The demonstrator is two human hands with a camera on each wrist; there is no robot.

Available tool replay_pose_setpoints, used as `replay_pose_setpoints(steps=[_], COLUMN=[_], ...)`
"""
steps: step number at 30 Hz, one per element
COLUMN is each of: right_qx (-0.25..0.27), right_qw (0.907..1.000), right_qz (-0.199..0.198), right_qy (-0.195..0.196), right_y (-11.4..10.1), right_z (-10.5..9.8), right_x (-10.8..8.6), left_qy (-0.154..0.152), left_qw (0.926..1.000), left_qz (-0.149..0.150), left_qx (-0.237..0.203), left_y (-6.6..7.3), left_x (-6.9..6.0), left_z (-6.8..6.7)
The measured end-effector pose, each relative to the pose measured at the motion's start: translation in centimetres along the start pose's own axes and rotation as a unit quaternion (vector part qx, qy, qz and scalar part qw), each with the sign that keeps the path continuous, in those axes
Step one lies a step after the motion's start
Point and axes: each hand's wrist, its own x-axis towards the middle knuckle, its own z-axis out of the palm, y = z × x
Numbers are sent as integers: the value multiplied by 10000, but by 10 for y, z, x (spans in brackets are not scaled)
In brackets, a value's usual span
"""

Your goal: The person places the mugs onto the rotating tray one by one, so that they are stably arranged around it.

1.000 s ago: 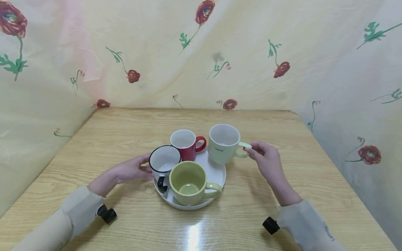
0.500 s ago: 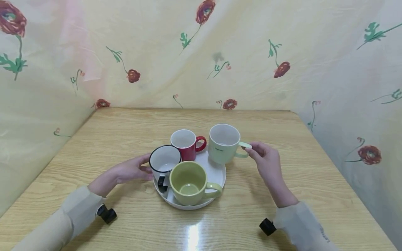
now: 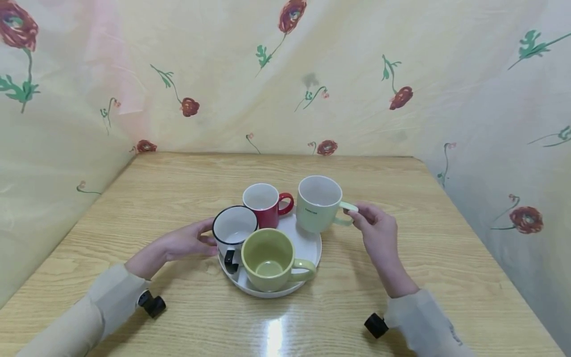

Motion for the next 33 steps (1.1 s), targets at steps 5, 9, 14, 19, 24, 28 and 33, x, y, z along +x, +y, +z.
replay_pose_setpoints(steps=[5, 9, 14, 19, 24, 28, 33], right_qx=[-164, -196, -180, 116, 339, 298, 255], right_qw=[9998, 9998, 9998, 9998, 9993, 9995, 9996], right_qz=[31, 90, 104, 95, 53, 21, 30], right_qy=[66, 44, -12, -97, -121, -99, -98], right_y=[-3, -4, -7, -8, -9, -8, -8], right_z=[2, 3, 6, 11, 15, 18, 20], right_x=[-1, -1, -3, -5, -9, -10, -12], left_qy=[45, 98, 68, -29, 0, 38, 83], left_qw=[10000, 9999, 10000, 10000, 10000, 10000, 9999], left_qz=[-15, -21, 18, 28, 17, 44, 22], left_qx=[53, 61, 43, -8, -49, -72, -75], left_y=[0, 0, 0, 0, -1, -2, -3], left_x=[0, 0, 0, 0, 0, 0, -1], left_z=[0, 0, 0, 0, 0, 1, 1])
